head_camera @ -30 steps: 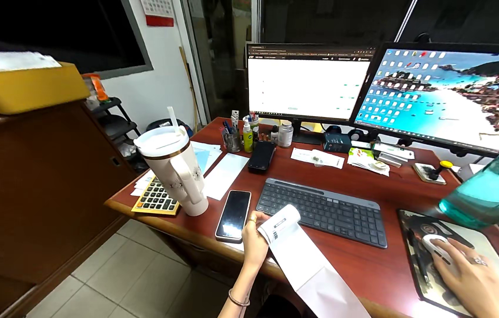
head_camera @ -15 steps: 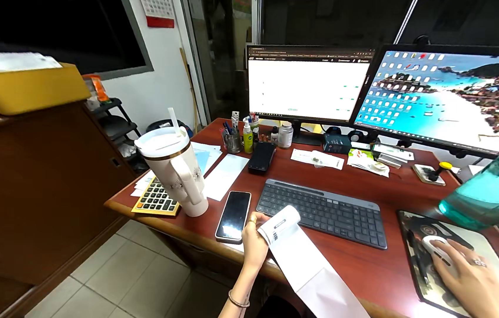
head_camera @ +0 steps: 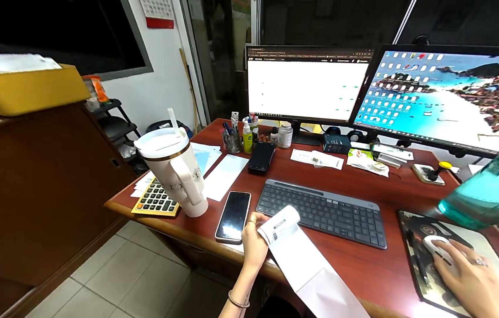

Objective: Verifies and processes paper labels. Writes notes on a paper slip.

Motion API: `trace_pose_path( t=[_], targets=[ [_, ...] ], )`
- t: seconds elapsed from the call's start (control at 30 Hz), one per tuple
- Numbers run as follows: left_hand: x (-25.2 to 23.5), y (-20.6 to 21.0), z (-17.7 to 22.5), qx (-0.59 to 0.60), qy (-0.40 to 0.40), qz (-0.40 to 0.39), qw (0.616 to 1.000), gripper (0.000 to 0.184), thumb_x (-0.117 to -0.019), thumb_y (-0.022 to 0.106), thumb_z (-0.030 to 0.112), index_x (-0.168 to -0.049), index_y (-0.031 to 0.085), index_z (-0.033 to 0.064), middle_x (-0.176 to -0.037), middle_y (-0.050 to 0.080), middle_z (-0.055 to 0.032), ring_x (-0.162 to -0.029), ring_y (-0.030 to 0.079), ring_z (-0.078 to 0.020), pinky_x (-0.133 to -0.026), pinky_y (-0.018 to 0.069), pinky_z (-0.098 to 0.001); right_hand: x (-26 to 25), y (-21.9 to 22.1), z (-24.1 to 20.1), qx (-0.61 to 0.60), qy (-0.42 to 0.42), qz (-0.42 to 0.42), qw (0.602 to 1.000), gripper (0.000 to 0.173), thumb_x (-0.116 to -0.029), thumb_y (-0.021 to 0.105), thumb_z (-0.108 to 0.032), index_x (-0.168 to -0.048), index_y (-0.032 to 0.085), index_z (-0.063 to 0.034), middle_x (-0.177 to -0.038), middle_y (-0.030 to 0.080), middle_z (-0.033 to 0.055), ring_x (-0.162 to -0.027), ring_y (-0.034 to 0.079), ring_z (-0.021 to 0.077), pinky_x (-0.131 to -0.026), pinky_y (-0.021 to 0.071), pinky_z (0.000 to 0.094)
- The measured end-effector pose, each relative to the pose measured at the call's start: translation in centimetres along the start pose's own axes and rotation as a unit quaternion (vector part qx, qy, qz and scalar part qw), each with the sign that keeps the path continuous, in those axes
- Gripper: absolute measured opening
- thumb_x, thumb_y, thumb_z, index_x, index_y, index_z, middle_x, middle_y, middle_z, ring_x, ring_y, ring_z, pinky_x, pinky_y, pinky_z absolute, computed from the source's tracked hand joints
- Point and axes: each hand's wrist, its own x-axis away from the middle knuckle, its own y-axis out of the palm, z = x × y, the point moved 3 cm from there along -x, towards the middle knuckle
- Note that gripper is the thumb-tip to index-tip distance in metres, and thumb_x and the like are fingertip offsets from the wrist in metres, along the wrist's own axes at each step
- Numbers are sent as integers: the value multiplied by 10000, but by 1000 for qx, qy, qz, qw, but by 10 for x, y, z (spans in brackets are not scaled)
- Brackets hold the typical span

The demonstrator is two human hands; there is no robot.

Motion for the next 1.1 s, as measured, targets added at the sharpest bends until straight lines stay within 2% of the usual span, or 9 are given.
trace_pose_path(
  t=[0.27, 1.1],
  targets=[
    [0, 0, 0, 9, -3, -2, 1000, 175, -857, 674, -38, -1028, 661, -3, -917, 743, -40, -827, 723, -82, -765, 606, -253, 0, -5, -2, 13, 45, -10, 999, 442, -990, 489, -331, -1290, 663, -59, -1369, 569, 333, -1261, 526, 581, -982, 411, 738],
    [0, 0, 0, 4, 0, -2, 1000, 188, -848, 683, -43, -1030, 662, -3, -924, 747, -39, -835, 725, -77, -774, 605, -250, 1, -3, 1, 20, 44, 10, 999, 444, -1001, 463, -338, -1281, 673, -64, -1357, 584, 324, -1250, 534, 580, -982, 407, 730]
  ],
)
